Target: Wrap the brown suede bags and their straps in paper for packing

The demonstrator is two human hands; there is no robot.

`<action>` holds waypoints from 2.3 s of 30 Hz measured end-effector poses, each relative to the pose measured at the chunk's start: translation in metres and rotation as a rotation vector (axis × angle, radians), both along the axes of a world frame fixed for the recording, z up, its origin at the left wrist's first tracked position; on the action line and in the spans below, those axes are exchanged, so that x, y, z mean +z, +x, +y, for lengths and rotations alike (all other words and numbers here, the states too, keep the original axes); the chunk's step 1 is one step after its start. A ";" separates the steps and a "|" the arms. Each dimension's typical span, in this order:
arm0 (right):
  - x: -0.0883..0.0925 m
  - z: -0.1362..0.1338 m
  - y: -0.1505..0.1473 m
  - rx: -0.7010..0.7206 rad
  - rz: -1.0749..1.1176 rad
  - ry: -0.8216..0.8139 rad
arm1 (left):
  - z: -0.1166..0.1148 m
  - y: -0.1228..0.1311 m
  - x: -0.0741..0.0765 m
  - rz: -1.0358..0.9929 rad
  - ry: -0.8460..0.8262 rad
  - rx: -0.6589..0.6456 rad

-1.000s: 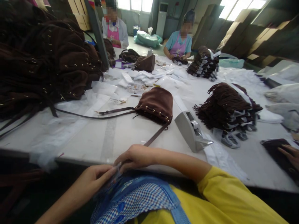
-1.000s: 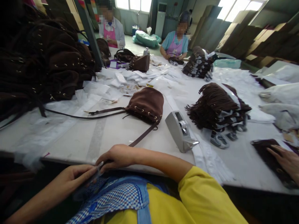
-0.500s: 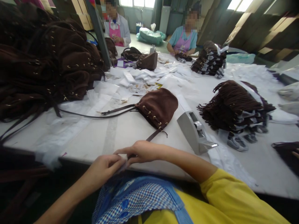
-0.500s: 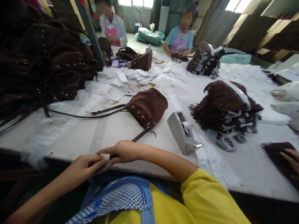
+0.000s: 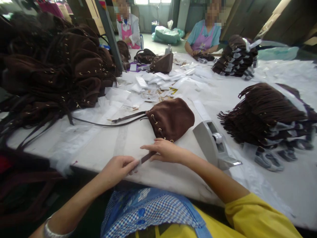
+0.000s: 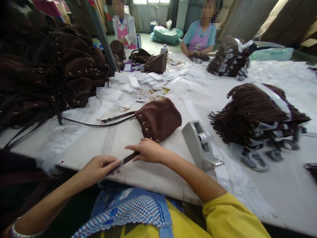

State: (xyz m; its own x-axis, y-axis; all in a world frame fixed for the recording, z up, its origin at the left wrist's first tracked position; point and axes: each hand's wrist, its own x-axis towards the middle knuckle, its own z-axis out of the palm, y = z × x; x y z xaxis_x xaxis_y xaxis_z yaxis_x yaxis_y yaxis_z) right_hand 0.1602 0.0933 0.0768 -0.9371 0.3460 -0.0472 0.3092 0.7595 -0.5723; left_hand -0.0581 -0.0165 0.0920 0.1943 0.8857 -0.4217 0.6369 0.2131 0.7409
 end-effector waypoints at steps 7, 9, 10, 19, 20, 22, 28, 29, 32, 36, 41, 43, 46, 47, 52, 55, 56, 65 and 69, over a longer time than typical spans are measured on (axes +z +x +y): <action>-0.010 0.007 0.004 -0.026 0.003 -0.005 | 0.019 0.023 -0.003 0.036 0.103 -0.040; -0.009 0.007 0.004 0.031 0.033 0.009 | 0.026 0.030 -0.003 0.082 0.153 -0.065; -0.009 0.008 0.007 0.039 0.056 0.039 | 0.029 0.032 -0.003 0.100 0.165 -0.066; -0.036 0.018 0.019 -0.015 0.184 0.288 | 0.037 0.032 -0.012 0.114 0.196 -0.031; -0.039 0.017 0.016 -0.009 0.204 0.281 | 0.040 0.036 -0.013 0.118 0.202 -0.033; -0.045 0.017 0.012 -0.010 0.250 0.277 | 0.047 0.044 -0.014 0.132 0.202 -0.022; -0.057 0.017 0.017 -0.056 0.308 0.240 | 0.053 0.052 -0.023 0.273 0.269 0.042; -0.056 0.017 0.019 -0.056 0.305 0.221 | 0.052 0.052 -0.025 0.257 0.268 0.061; -0.048 0.015 0.021 -0.051 0.306 0.124 | 0.053 0.051 -0.031 0.138 0.283 0.189; -0.039 0.013 0.019 -0.132 0.369 0.043 | 0.054 0.049 -0.034 -0.066 0.257 0.292; -0.035 0.016 0.027 -0.154 0.385 0.096 | 0.021 0.014 -0.031 -0.322 -0.164 0.161; -0.034 0.020 0.034 -0.153 0.367 0.128 | -0.005 -0.015 -0.031 -0.313 -0.338 0.082; -0.037 0.031 0.045 -0.151 0.325 0.173 | -0.049 -0.064 -0.030 -0.264 -0.402 0.056; -0.039 0.036 0.048 -0.152 0.307 0.188 | -0.062 -0.080 -0.029 -0.242 -0.420 0.043; -0.041 0.051 0.054 -0.226 0.150 0.290 | -0.103 -0.124 -0.021 -0.164 -0.445 0.094; -0.025 0.033 0.037 -0.268 0.113 0.383 | -0.100 -0.115 -0.009 -0.098 -0.293 0.149; -0.017 0.022 0.027 -0.238 0.138 0.388 | -0.095 -0.107 -0.004 -0.080 -0.238 0.143; 0.012 -0.040 -0.066 0.201 0.153 0.000 | -0.032 -0.045 0.030 -0.048 0.062 -0.099; 0.017 -0.014 -0.048 0.144 0.073 0.007 | -0.027 -0.064 0.020 -0.185 -0.047 -0.143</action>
State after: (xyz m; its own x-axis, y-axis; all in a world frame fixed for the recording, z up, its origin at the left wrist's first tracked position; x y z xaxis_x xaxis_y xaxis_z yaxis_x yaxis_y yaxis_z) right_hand 0.1124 0.0794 0.0938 -0.9779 0.2077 0.0251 0.1543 0.7968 -0.5843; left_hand -0.1221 -0.0439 0.1121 0.3938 0.8239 -0.4076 0.5173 0.1679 0.8392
